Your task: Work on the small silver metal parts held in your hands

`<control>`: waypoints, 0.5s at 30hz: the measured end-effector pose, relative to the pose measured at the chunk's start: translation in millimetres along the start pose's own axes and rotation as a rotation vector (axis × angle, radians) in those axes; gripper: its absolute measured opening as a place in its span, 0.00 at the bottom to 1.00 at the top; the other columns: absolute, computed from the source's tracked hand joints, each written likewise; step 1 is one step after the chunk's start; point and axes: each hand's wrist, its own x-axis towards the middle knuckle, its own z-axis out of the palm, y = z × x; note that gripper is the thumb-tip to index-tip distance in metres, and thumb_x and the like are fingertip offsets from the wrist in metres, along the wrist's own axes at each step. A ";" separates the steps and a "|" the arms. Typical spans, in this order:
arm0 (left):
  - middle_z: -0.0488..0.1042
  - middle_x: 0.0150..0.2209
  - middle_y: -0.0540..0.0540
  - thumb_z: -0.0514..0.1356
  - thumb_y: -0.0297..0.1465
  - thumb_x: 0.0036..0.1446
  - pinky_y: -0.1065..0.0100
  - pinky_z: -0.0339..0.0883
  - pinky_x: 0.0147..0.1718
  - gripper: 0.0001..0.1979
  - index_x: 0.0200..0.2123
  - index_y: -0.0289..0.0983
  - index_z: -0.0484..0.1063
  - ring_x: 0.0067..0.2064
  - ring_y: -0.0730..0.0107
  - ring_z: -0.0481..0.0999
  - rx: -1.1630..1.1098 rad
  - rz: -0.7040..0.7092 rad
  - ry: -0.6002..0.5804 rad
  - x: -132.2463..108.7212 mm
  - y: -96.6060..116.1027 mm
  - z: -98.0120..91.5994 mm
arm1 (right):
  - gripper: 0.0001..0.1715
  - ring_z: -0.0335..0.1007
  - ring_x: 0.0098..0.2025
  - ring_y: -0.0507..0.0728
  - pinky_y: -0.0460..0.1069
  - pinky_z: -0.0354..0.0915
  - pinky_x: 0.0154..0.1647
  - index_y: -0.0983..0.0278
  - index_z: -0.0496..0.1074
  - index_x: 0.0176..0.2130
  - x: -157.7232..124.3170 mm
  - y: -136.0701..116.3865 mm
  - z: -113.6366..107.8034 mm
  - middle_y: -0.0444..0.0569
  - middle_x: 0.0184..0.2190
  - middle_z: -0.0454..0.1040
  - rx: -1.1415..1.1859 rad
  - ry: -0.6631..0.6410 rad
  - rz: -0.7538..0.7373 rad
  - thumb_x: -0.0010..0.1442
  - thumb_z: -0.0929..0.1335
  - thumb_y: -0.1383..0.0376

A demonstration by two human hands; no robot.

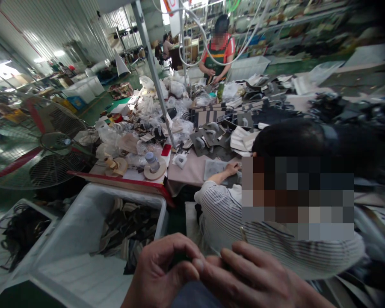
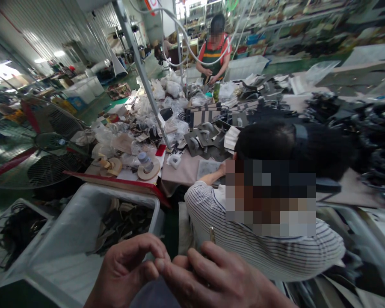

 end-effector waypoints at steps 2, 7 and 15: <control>0.85 0.42 0.41 0.75 0.44 0.75 0.68 0.76 0.47 0.15 0.44 0.37 0.87 0.44 0.62 0.83 -0.051 -0.002 -0.002 -0.9 -5.3 4.0 | 0.20 0.76 0.36 0.53 0.52 0.73 0.32 0.61 0.87 0.62 -7.1 -1.1 -1.3 0.46 0.43 0.91 0.005 -0.001 0.003 0.74 0.77 0.72; 0.86 0.44 0.40 0.78 0.42 0.72 0.68 0.77 0.49 0.14 0.45 0.36 0.88 0.46 0.62 0.84 -0.191 -0.071 -0.017 -4.5 -12.6 10.9 | 0.22 0.76 0.37 0.56 0.52 0.73 0.31 0.59 0.86 0.65 -19.3 -3.1 -8.6 0.48 0.46 0.92 0.029 -0.056 -0.002 0.75 0.76 0.69; 0.90 0.45 0.38 0.82 0.41 0.67 0.66 0.80 0.50 0.13 0.46 0.37 0.92 0.46 0.60 0.88 -0.291 -0.148 0.021 -15.0 -16.3 12.5 | 0.31 0.72 0.37 0.56 0.52 0.68 0.29 0.69 0.78 0.74 -22.7 -6.9 -16.5 0.52 0.44 0.89 0.036 -0.162 -0.050 0.77 0.75 0.64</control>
